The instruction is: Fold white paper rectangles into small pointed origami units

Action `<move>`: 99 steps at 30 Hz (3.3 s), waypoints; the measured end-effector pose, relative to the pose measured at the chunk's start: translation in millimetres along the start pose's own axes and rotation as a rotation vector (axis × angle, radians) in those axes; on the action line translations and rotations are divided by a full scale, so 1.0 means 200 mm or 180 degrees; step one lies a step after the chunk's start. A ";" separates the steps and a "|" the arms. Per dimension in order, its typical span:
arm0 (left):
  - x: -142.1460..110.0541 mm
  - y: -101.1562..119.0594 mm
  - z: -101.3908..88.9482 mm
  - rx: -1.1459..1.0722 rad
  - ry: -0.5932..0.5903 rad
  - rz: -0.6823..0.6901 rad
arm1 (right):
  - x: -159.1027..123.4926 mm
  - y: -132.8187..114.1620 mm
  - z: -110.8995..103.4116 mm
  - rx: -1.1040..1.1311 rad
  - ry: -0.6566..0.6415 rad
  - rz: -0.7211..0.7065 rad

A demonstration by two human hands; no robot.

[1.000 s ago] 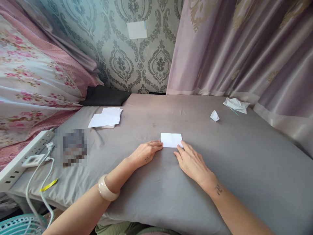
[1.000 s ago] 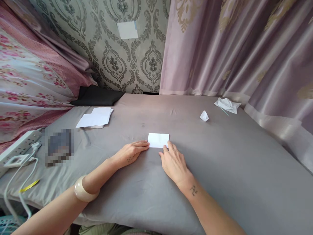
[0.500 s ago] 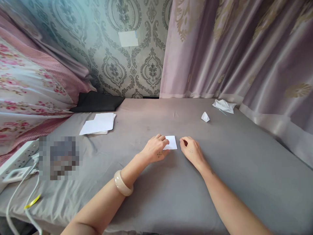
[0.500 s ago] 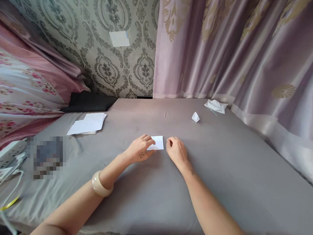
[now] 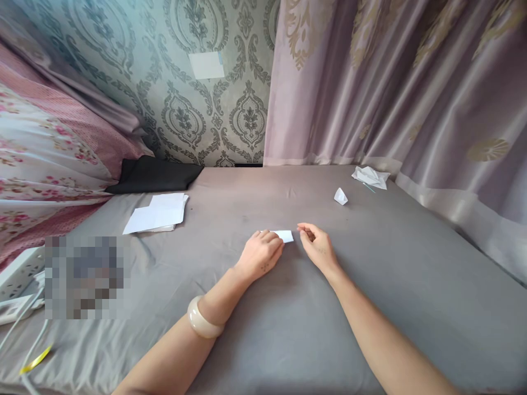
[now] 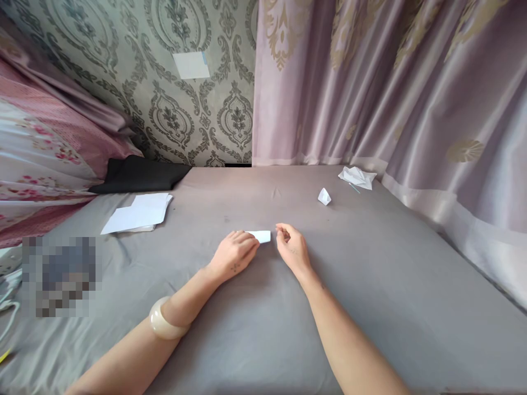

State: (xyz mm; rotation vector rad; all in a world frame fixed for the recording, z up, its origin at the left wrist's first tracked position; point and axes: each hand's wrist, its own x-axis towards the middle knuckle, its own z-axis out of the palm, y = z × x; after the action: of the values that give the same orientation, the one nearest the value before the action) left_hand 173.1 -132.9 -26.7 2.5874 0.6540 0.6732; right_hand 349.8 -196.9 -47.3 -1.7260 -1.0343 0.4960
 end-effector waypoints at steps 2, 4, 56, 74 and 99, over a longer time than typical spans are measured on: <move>0.01 0.02 -0.03 -0.1321 0.0601 -0.0776 | 0.00 -0.02 -0.02 0.0691 -0.0132 0.0219; 0.01 0.02 -0.06 -0.2696 0.0973 -0.1525 | -0.02 -0.06 -0.04 0.1332 -0.0525 0.0447; -0.09 -0.03 0.03 0.0192 -0.0108 -0.0581 | -0.11 -0.05 -0.08 -0.1710 -0.1333 -0.1612; -0.01 -0.07 0.10 -0.0340 0.0329 -0.1798 | -0.04 0.01 0.02 -0.1248 -0.0561 -0.0629; 0.03 -0.06 0.12 -0.0143 0.0390 -0.1993 | -0.03 0.04 0.07 -0.1588 -0.0145 -0.0613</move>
State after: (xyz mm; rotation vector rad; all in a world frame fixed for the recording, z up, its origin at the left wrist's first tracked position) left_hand 186.6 -125.7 -49.6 2.1225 1.3830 0.6188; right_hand 339.0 -195.2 -60.3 -2.0219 -1.4279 0.1582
